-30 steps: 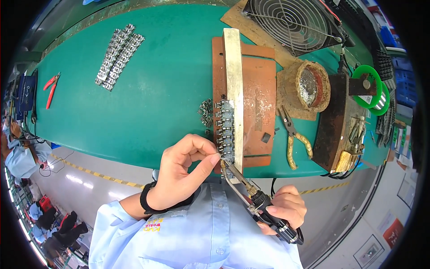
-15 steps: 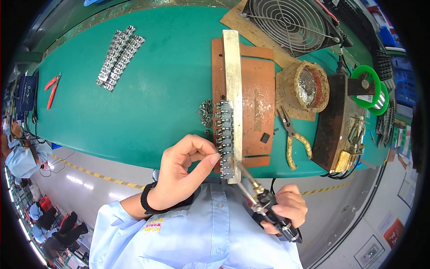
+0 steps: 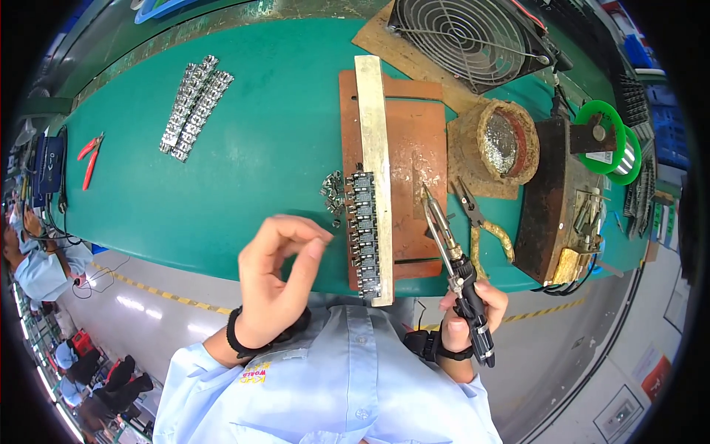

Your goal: The person picks up a circuit board and places it onto a wooden block. They pick up a small component by hand, place it onto the circuit board, and use a soldering iron to solder the connection, repeating this process for multiple components before starting on a new board.

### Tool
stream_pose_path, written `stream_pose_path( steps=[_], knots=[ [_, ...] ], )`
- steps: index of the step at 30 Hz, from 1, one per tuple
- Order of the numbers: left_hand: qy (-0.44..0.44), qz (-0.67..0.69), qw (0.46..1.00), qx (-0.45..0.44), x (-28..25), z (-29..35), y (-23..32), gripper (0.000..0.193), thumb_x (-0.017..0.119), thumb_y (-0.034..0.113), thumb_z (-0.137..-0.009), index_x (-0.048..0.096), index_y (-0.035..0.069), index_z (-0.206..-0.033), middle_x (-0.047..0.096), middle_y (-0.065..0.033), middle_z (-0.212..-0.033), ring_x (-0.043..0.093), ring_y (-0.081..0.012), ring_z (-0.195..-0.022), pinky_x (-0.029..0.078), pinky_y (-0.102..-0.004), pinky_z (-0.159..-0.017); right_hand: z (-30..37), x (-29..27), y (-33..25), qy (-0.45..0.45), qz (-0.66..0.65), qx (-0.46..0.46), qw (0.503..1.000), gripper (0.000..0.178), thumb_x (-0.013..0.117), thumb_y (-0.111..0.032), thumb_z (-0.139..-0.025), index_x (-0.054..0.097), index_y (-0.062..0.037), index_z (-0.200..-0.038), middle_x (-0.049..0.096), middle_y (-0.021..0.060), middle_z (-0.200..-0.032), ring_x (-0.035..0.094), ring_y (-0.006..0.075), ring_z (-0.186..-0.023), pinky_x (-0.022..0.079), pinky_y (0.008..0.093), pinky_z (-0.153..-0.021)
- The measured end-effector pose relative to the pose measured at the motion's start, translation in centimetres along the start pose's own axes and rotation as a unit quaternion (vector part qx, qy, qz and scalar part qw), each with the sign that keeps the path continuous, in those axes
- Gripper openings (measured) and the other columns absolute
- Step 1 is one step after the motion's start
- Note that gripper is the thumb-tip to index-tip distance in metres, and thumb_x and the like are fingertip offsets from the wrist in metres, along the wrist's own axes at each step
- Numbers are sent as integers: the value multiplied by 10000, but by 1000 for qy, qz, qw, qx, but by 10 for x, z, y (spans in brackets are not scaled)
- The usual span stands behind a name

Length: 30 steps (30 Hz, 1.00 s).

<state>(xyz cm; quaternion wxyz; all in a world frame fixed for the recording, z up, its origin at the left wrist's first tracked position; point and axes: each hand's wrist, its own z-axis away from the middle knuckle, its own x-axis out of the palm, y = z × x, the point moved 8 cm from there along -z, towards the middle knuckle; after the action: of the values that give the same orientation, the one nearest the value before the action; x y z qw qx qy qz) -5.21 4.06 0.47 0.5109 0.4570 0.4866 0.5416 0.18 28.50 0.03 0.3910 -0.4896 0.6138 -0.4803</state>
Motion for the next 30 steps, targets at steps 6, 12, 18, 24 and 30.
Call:
stream_pose_path(
  steps=[6,12,18,24,30],
  knots=[
    [-1,-250,964,94,1,-9,18,161,588,-80,-728,538,-12,-865,535,-105,-886,541,-164,-758,433,-246,-645,2,-3,4,1,1,6,1000,620,702,-436,-692,414,-45,-1077,519,108,-693,489,148,-533,376,243,-536],
    [4,-348,927,137,14,-8,23,191,602,-91,-688,554,2,-849,505,-98,-877,522,-209,-751,425,-270,-648,0,2,-1,-29,-26,-9,999,531,714,-305,-713,432,-28,-1068,555,126,-765,520,167,-634,425,254,-549],
    [-17,-393,903,174,20,-8,22,193,608,-88,-683,554,6,-842,509,-95,-847,524,-225,-731,428,-283,-630,2,0,3,-1,6,24,1000,614,699,-400,-694,420,-8,-1075,519,127,-761,494,146,-518,385,236,-498],
    [-2,-351,917,191,14,-2,25,153,630,-51,-701,568,15,-824,565,-86,-841,542,-209,-684,441,-284,-603,0,-1,2,19,1,31,999,600,696,-383,-693,429,3,-1067,518,126,-758,491,142,-510,377,233,-499],
    [-69,-169,982,51,-1,3,11,124,611,-55,-745,562,-6,-847,591,-91,-847,562,-143,-698,451,-255,-614,-1,0,2,28,-2,38,999,596,687,-388,-699,431,8,-1065,520,131,-768,488,136,-503,365,228,-497]
  ],
)
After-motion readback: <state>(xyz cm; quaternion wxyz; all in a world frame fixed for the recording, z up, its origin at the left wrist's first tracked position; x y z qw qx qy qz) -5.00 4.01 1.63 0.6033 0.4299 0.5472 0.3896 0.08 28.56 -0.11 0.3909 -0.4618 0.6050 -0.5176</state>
